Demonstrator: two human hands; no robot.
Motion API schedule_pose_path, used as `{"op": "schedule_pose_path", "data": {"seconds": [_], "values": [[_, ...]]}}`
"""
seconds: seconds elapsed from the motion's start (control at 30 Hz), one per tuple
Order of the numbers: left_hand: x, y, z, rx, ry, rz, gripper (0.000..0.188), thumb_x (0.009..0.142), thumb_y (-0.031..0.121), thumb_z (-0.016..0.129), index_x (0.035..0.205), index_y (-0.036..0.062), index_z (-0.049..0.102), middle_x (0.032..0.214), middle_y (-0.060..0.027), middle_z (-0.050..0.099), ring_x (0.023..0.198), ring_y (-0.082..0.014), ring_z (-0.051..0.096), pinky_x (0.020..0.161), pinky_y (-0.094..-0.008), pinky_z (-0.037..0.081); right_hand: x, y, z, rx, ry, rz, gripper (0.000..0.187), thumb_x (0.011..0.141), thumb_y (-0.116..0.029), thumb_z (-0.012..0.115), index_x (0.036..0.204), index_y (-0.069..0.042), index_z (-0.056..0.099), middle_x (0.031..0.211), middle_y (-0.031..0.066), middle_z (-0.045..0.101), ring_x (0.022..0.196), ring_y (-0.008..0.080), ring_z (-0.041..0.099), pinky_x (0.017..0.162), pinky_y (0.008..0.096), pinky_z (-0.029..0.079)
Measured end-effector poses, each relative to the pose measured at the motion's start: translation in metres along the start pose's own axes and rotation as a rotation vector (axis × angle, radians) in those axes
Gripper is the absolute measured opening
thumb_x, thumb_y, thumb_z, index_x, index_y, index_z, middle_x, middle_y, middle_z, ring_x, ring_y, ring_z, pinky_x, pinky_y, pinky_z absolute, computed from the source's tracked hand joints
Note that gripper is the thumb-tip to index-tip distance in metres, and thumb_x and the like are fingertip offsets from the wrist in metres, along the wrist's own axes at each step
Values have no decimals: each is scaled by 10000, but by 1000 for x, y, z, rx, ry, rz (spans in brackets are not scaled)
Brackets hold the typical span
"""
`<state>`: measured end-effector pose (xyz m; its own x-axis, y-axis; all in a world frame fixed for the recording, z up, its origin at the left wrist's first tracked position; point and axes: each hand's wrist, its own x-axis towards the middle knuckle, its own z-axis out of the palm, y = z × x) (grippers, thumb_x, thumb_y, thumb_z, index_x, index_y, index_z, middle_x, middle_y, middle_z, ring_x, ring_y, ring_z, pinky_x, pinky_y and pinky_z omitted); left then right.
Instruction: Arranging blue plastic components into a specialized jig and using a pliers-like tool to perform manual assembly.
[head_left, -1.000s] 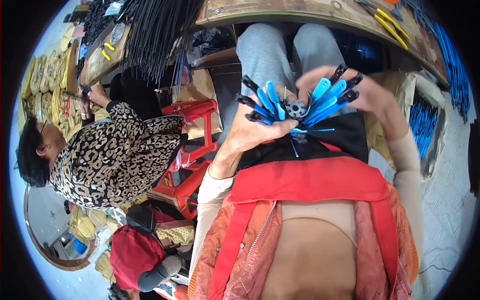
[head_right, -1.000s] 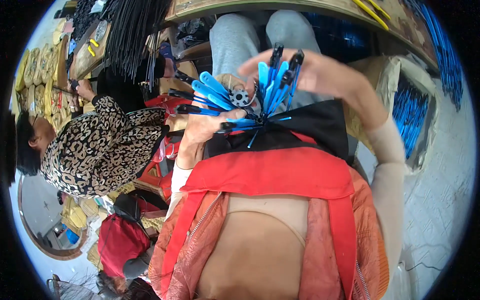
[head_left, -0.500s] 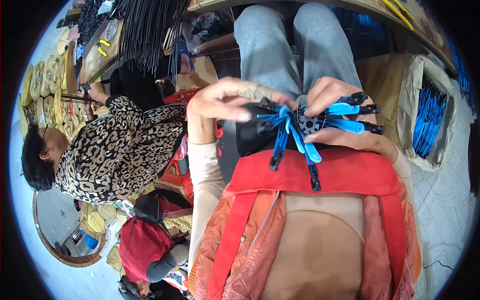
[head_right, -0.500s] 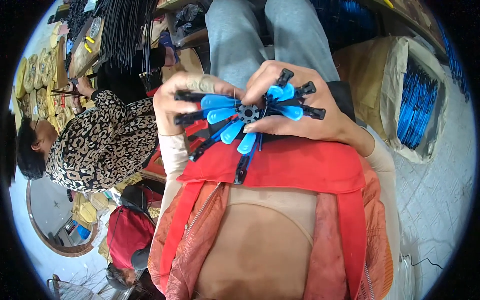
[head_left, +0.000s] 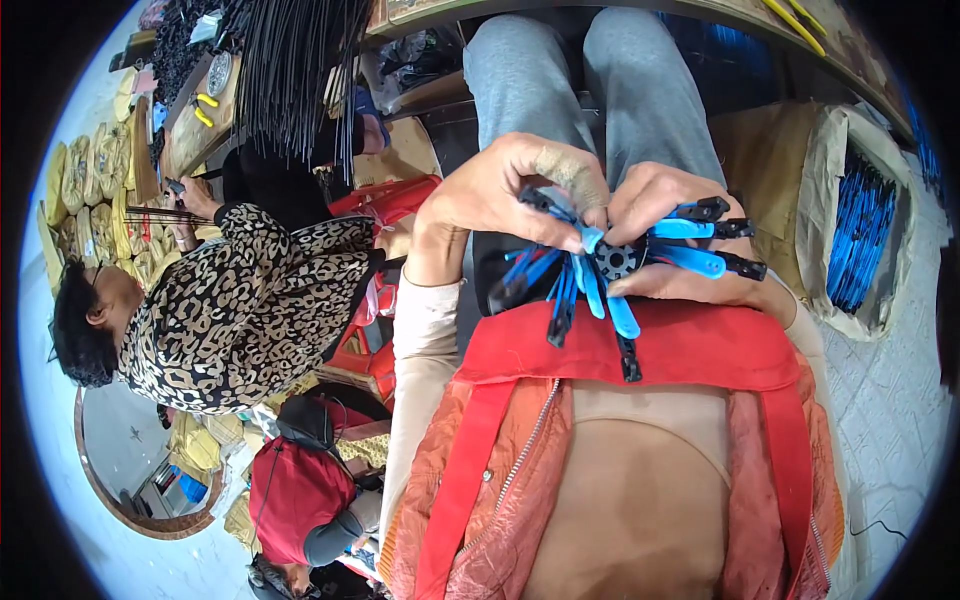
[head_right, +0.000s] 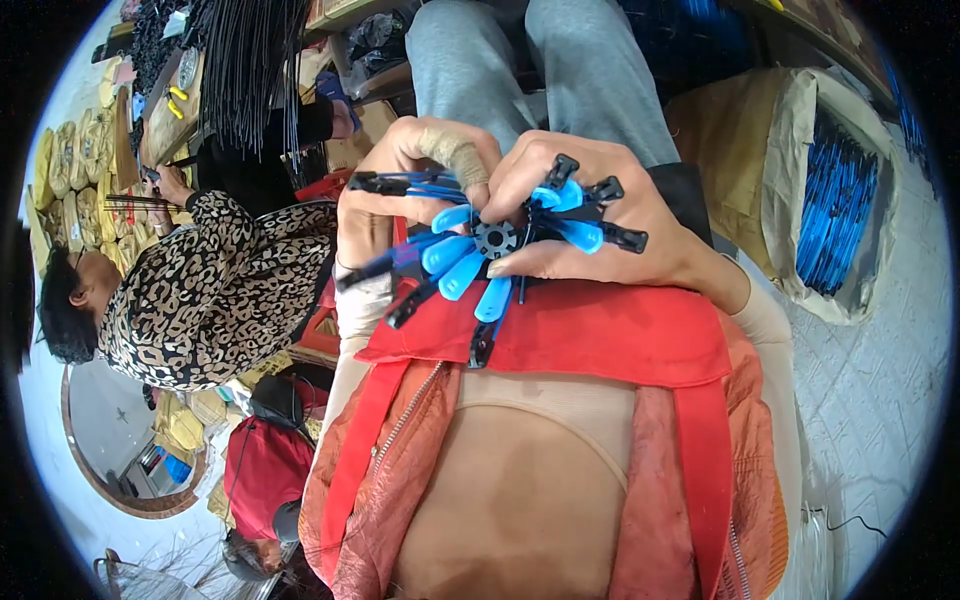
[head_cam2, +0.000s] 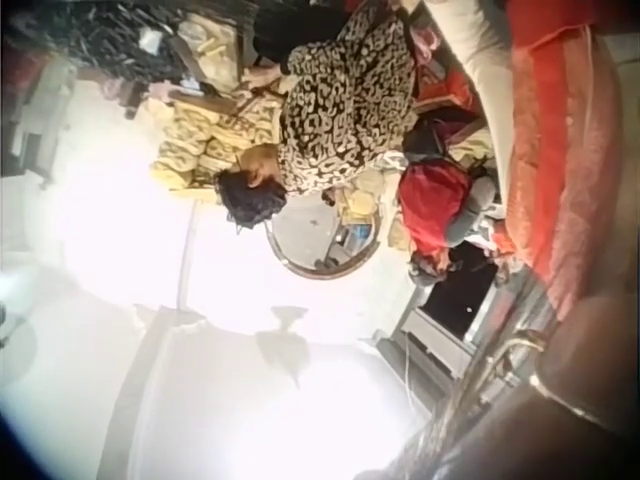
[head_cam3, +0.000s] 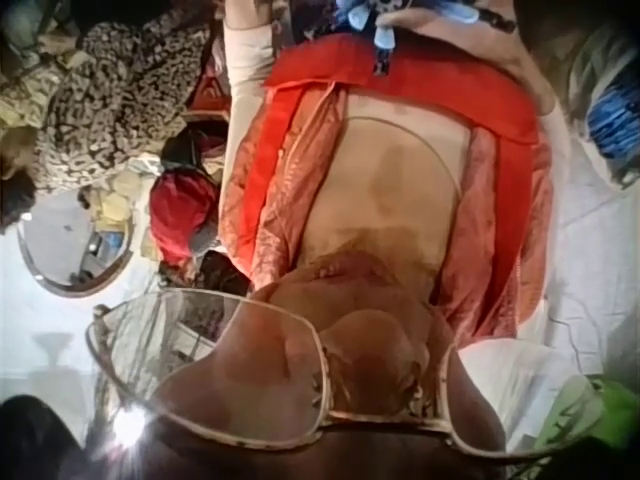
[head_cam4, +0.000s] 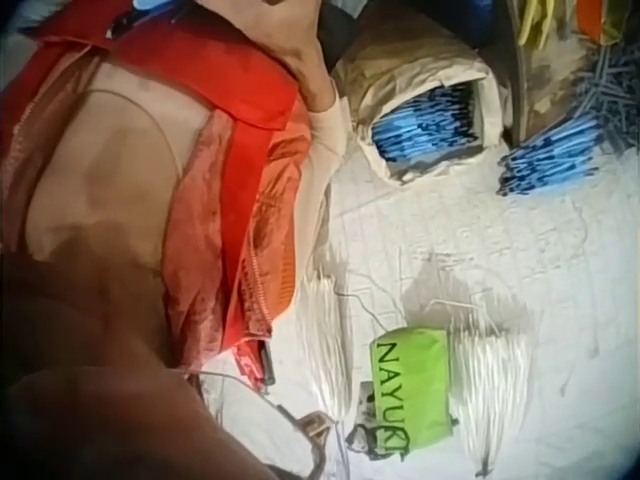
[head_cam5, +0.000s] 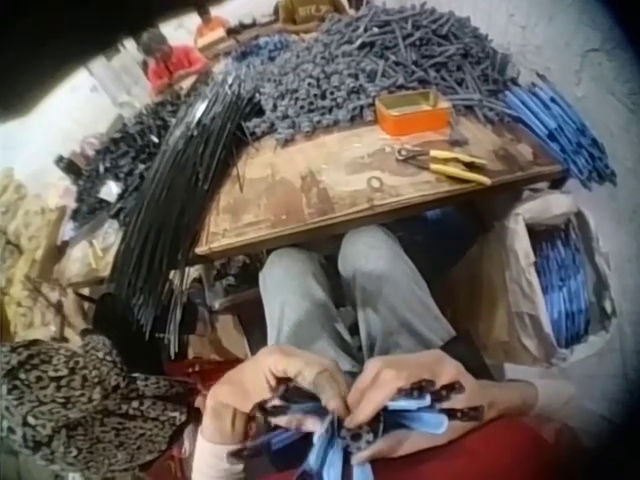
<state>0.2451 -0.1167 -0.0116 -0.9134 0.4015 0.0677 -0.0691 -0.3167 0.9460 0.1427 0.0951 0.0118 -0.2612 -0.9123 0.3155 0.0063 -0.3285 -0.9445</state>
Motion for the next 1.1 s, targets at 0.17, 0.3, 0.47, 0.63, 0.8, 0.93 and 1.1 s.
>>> {"op": "schedule_pose_path", "data": {"seconds": [0.17, 0.3, 0.47, 0.63, 0.8, 0.93, 1.1], "values": [[1, -10, 13, -25, 88, -25, 234, 717, 29, 829, 903, 8, 689, 896, -11, 654, 844, -82, 600, 745, -231, 473, -8, 4, -1, 38, 26, 0, 313, 690, -16, 847, 950, 1, 672, 891, 102, 635, 799, 178, 615, 715, 290, 471], [2, -19, 28, -35, 190, 144, 239, 701, 13, 831, 865, 21, 658, 879, -12, 635, 821, -83, 582, 725, -233, 460, -11, 5, -7, 44, 20, 29, 322, 677, -11, 851, 951, 8, 682, 906, 119, 653, 850, 204, 640, 754, 302, 491], [-1, -26, 37, -85, 282, 90, 253, 666, -36, 833, 809, 34, 635, 846, -15, 614, 819, -98, 592, 717, -236, 469, -5, 4, -12, 24, -105, -22, 341, 646, -9, 857, 944, 12, 692, 931, 121, 689, 871, 211, 660, 782, 309, 506], [-11, -27, 47, -149, 445, 61, 257, 714, -58, 797, 874, 19, 611, 895, -66, 634, 828, -122, 612, 741, -252, 514, -9, 10, -10, 15, 12, 78, 340, 660, 3, 850, 962, 17, 692, 927, 105, 682, 851, 181, 651, 751, 287, 501], [-11, -20, 46, -211, 470, 11, 439, 763, -57, 758, 1125, 24, 524, 926, -71, 624, 880, -120, 592, 785, -254, 503, -7, 8, -12, -77, 94, 89, 390, 643, -54, 872, 964, 19, 661, 927, 96, 661, 848, 169, 635, 755, 294, 501], [-4, -14, 40, -235, 406, -105, 522, 750, -42, 772, 1183, 44, 494, 938, -29, 596, 889, -108, 583, 825, -275, 475, -6, 9, -14, -62, 113, 147, 449, 591, -38, 865, 977, 26, 645, 935, 98, 662, 855, 169, 638, 767, 298, 499], [2, -8, 24, -150, 398, -198, 606, 681, -93, 779, 1194, 57, 493, 978, -20, 585, 923, -109, 579, 810, -259, 481, 1, 11, -14, 25, 119, 187, 436, 628, -6, 804, 1028, 46, 638, 975, 106, 655, 911, 186, 640, 827, 315, 493]]}}
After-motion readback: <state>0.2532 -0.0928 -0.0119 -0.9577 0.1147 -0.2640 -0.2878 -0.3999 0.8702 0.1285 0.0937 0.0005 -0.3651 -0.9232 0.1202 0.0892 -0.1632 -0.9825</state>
